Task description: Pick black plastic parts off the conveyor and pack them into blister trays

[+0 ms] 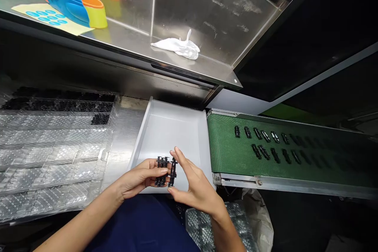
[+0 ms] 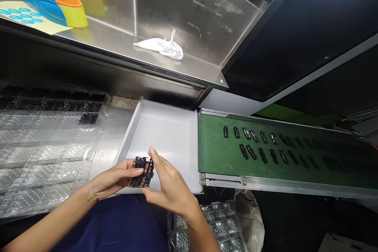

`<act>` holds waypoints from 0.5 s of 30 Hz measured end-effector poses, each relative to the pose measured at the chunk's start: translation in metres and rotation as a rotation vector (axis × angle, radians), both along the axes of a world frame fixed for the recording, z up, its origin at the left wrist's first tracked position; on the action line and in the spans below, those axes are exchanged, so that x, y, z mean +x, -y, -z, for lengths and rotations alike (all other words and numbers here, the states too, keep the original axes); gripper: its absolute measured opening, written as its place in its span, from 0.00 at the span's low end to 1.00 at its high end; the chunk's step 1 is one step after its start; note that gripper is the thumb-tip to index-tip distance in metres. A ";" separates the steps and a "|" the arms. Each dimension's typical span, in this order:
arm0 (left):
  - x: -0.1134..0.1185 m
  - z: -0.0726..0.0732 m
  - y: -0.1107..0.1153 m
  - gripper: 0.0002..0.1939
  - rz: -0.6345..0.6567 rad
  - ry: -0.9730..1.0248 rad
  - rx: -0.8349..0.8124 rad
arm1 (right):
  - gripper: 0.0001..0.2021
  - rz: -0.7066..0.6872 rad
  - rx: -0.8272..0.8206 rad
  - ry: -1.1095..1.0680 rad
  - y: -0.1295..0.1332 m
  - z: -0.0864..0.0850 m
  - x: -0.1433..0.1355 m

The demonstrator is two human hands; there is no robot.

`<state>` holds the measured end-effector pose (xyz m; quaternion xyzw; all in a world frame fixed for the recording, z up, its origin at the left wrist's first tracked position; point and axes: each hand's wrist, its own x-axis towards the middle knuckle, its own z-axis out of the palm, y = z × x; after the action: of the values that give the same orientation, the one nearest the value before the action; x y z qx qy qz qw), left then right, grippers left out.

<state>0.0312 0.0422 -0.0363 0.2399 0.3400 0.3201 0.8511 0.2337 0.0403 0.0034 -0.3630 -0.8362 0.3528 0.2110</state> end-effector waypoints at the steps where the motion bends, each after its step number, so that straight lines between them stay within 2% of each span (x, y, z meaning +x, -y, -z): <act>1: 0.001 -0.001 -0.001 0.12 0.007 -0.012 0.011 | 0.53 -0.007 -0.001 0.008 0.000 -0.001 0.001; 6: 0.006 -0.005 -0.001 0.12 0.027 -0.034 0.059 | 0.55 0.007 -0.057 -0.009 0.002 0.000 0.003; 15: 0.016 -0.002 -0.006 0.18 0.021 0.133 -0.068 | 0.55 0.007 -0.100 -0.153 -0.004 0.006 0.013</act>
<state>0.0473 0.0483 -0.0347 0.1925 0.2909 0.3147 0.8828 0.2472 0.0441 -0.0022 -0.3481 -0.7977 0.4200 0.2570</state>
